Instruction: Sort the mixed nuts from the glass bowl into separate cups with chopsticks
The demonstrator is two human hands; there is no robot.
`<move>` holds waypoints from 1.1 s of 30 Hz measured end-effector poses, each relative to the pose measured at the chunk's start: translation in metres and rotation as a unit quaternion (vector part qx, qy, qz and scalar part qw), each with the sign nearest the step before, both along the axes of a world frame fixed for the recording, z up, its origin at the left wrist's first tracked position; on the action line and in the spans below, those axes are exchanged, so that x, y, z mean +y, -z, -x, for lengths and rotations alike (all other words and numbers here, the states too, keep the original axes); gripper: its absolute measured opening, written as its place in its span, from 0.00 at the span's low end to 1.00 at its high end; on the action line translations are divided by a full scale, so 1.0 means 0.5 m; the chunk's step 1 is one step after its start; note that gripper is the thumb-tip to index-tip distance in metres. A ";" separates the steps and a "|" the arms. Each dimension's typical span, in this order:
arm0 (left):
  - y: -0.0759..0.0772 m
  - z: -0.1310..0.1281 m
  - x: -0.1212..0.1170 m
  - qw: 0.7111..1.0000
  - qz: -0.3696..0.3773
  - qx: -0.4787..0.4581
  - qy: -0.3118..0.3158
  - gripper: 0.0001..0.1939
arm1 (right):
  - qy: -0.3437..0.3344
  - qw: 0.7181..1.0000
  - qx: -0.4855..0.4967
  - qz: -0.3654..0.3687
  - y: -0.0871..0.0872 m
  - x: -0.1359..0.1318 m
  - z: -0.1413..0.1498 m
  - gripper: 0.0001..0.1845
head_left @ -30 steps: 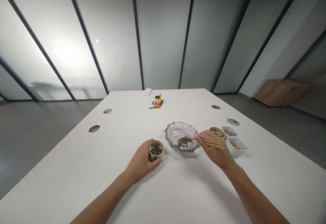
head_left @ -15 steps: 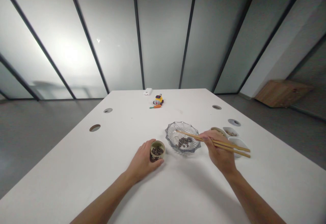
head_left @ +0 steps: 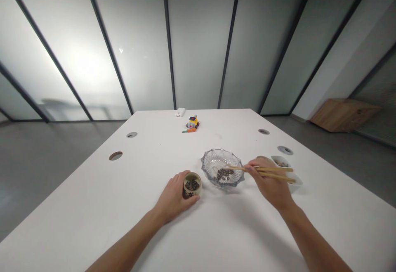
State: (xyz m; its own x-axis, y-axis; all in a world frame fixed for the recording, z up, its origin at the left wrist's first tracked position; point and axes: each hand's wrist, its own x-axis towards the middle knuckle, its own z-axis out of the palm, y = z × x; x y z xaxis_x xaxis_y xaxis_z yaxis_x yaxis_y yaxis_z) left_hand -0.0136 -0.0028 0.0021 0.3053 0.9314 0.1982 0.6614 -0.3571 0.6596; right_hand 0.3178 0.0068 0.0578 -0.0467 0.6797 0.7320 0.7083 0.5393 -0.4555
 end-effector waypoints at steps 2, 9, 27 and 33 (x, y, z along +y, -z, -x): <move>-0.001 0.000 0.000 1.000 -0.003 -0.002 -0.002 0.35 | -0.020 0.999 -0.022 0.022 0.007 0.003 0.000 0.25; -0.003 0.002 -0.001 1.000 -0.001 -0.012 0.000 0.35 | -0.059 0.995 -0.037 0.066 0.012 -0.003 0.016 0.23; 0.008 0.005 0.002 1.000 -0.004 -0.011 0.000 0.35 | -0.094 0.993 -0.009 0.067 0.029 0.002 0.021 0.20; 0.008 0.005 0.003 1.000 -0.003 -0.008 0.002 0.35 | -0.117 0.989 0.011 0.087 0.034 0.002 0.019 0.16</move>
